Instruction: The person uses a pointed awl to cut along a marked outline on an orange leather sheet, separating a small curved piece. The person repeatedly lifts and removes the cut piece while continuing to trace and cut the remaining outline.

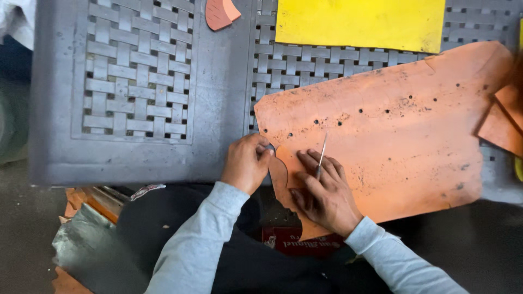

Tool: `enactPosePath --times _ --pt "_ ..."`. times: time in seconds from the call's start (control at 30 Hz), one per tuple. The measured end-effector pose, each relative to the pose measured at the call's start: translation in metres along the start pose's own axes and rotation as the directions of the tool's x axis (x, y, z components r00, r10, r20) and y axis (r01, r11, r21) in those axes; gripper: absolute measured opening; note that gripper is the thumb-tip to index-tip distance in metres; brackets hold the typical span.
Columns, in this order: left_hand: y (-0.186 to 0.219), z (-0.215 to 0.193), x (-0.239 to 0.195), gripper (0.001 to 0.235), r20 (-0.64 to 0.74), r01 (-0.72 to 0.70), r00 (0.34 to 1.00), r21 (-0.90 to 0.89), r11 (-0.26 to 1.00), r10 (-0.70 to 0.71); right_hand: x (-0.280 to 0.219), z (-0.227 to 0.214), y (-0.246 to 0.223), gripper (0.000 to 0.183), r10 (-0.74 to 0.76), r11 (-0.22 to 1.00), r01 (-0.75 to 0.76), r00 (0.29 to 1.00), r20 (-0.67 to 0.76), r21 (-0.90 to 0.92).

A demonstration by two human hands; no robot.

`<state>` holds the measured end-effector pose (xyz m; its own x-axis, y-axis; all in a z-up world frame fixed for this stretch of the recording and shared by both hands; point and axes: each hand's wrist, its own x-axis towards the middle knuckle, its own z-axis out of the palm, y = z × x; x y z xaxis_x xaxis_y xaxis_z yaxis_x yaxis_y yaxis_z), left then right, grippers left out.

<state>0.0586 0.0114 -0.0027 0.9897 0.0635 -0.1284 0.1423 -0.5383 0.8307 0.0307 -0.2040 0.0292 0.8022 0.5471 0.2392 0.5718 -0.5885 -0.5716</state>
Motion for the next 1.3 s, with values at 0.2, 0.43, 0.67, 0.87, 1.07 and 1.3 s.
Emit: enactPosePath --times 0.2,0.43,0.67,0.87,1.07,1.3 --pt "0.009 -0.002 0.002 0.017 -0.005 0.055 0.998 0.013 0.998 -0.055 0.012 0.000 0.009 0.035 -0.015 0.999 0.013 0.999 0.043 0.039" --pt "0.005 -0.004 0.007 0.005 0.034 0.137 0.990 -0.078 0.988 -0.134 0.012 0.004 0.011 0.035 -0.007 0.999 0.005 0.999 0.035 0.050" --pt "0.006 -0.005 0.005 0.008 0.041 0.148 0.989 -0.090 0.985 -0.145 0.012 0.015 0.004 0.037 0.049 0.997 -0.046 0.998 -0.044 0.059" --pt "0.004 -0.006 0.006 0.009 0.034 0.097 0.995 -0.039 0.995 -0.095 0.012 0.013 0.004 0.039 0.051 0.996 -0.048 0.998 -0.037 0.076" --pt "0.004 -0.008 0.007 0.009 0.067 0.146 0.988 -0.068 0.987 -0.141 0.011 0.016 0.004 0.039 0.064 0.996 -0.062 0.997 -0.052 0.057" --pt "0.011 -0.004 0.007 0.012 0.006 0.097 0.995 0.005 0.995 -0.097 0.010 0.014 0.003 0.041 0.056 0.996 -0.052 0.997 -0.051 0.073"
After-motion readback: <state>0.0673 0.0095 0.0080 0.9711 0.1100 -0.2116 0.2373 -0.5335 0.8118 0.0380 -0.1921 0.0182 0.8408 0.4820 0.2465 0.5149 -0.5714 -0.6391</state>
